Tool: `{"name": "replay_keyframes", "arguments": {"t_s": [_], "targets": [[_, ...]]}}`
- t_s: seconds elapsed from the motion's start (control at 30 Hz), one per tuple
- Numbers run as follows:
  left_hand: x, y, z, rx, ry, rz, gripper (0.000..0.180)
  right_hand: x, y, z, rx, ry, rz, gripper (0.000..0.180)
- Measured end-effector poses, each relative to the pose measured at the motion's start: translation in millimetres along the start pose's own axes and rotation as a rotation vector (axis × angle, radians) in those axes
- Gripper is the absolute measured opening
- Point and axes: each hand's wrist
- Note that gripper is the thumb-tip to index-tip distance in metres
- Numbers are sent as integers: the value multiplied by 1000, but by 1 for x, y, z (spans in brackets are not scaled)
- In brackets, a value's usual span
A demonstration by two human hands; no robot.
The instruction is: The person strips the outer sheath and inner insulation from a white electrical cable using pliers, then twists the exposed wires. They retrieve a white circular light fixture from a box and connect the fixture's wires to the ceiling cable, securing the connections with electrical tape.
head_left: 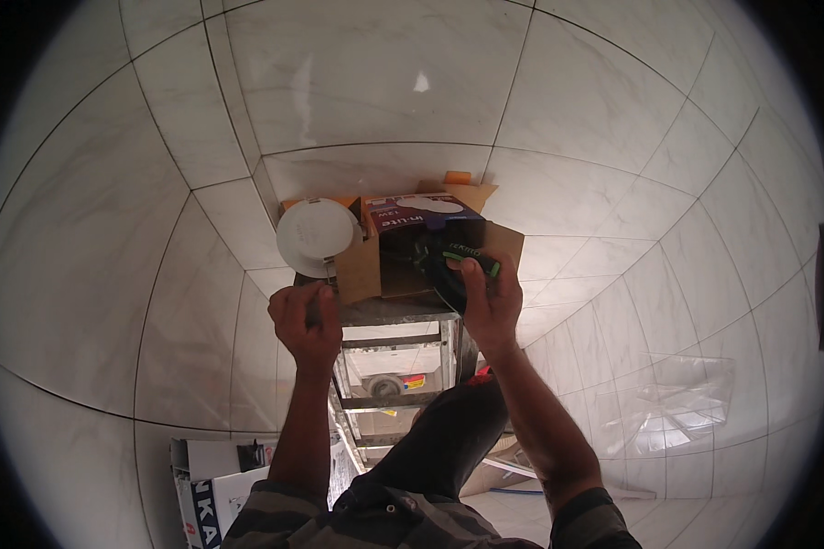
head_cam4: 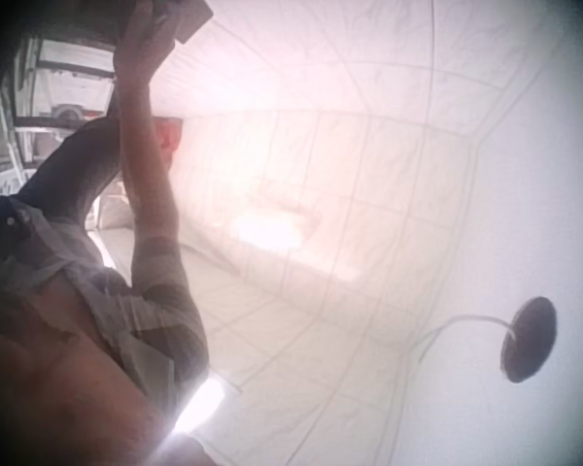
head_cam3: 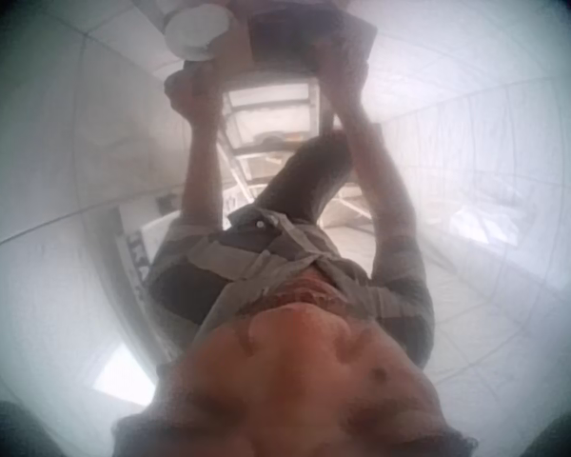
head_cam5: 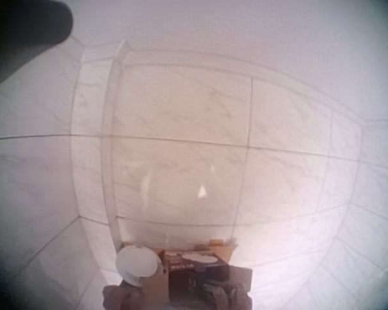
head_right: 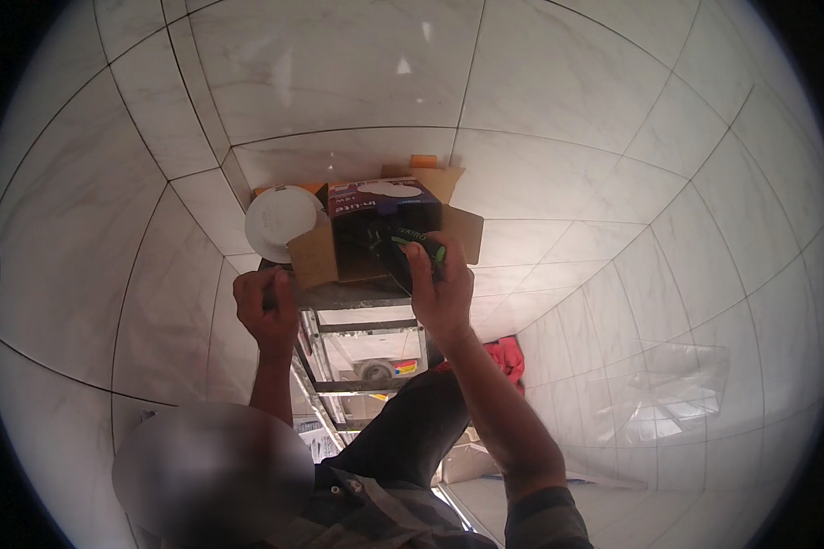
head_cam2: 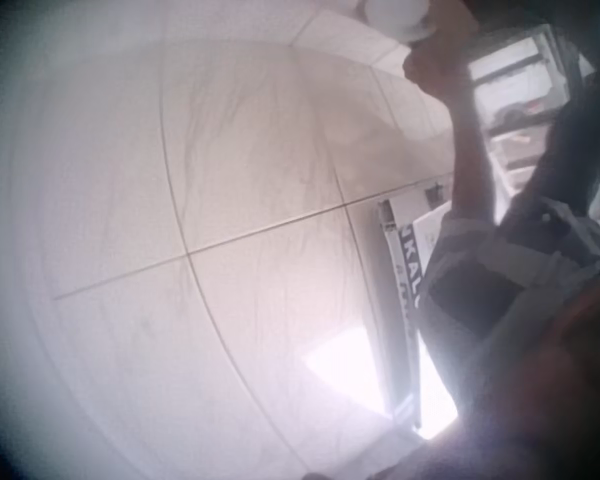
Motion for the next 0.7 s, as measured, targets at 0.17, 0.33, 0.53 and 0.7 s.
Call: {"name": "replay_keyframes", "arguments": {"t_s": [0.17, 0.33, 0.53, 0.7], "targets": [[1, 0, -3, -7, 3, 34, 14, 5, 4, -6, -38, 85, 35, 22], [-6, -1, 2, 2, -10, 50, 13, 9, 4, -9, 2, 112, 70, 24], [-2, -7, 3, -1, -6, 44, 11, -20, -1, -9, -70, -55, 141, 22], [1, -5, 0, -8, 6, 64, 10, -32, 3, -12, -46, -165, 139, 21]]}}
Point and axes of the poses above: each hand's wrist, its own y-axis away from the middle knuckle, its own z-axis out of the palm, x = y × z, and after that the axes turned 1 degree about y, right-handed
